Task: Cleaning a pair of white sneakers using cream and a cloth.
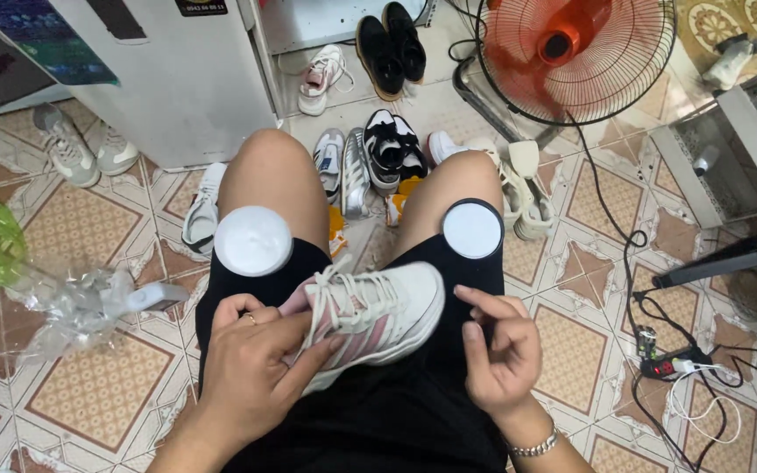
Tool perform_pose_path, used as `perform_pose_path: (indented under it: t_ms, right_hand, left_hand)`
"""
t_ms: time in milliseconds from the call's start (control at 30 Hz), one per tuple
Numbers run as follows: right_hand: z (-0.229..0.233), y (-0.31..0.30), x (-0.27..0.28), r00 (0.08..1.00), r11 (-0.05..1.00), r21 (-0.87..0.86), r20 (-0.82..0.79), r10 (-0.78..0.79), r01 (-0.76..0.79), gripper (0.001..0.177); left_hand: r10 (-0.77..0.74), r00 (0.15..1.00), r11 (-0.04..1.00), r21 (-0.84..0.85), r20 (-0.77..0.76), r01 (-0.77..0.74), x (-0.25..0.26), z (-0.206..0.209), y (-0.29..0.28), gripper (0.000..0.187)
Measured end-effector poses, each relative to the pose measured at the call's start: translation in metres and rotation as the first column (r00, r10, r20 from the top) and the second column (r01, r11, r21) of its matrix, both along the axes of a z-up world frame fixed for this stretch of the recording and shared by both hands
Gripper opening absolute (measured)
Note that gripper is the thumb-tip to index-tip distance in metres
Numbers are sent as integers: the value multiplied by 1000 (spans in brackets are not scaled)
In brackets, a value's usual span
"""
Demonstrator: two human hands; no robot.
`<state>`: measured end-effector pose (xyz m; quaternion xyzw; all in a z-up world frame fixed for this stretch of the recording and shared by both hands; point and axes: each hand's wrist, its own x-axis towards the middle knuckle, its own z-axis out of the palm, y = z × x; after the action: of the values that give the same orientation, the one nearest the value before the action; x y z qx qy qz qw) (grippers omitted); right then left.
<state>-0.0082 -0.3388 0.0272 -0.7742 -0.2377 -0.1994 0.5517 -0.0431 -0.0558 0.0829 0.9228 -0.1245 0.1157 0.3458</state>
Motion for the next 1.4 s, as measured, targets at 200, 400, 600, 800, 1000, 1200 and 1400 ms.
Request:
perform_pose_path:
  t_ms: [200, 400, 600, 800, 1000, 1200, 1400]
  right_hand:
    - [21, 2, -2, 965, 974, -227, 255, 56, 3, 33]
    - [28, 17, 2, 959, 962, -271, 264, 104, -30, 33]
    - [24, 18, 0, 977, 971, -236, 201, 72, -23, 27]
    - [11, 3, -1, 901, 862, -441, 220, 375, -251, 36]
    - [4, -3, 2, 945, 878, -428, 135, 298, -216, 40]
    - [-17, -16, -7, 897, 858, -328, 66, 438, -395, 35]
    - [4, -4, 0, 941, 884, -349, 22, 338, -310, 37]
  left_hand:
    - [154, 981, 958, -227, -115, -177, -1, 19, -12, 21]
    - [209, 966, 917, -313, -152, -248, -14, 20, -14, 17]
    - [238, 921, 912, -256, -309, -322, -27, 8, -14, 25]
    - [170, 972, 921, -324, -162, -215, -26, 10, -20, 16]
    - [127, 963, 951, -248, -239, -187, -14, 1, -25, 22]
    - [82, 964, 971, -200, -254, -135, -5, 2, -29, 30]
    - [69, 976, 982, -157, -205, -102, -5, 0, -32, 35]
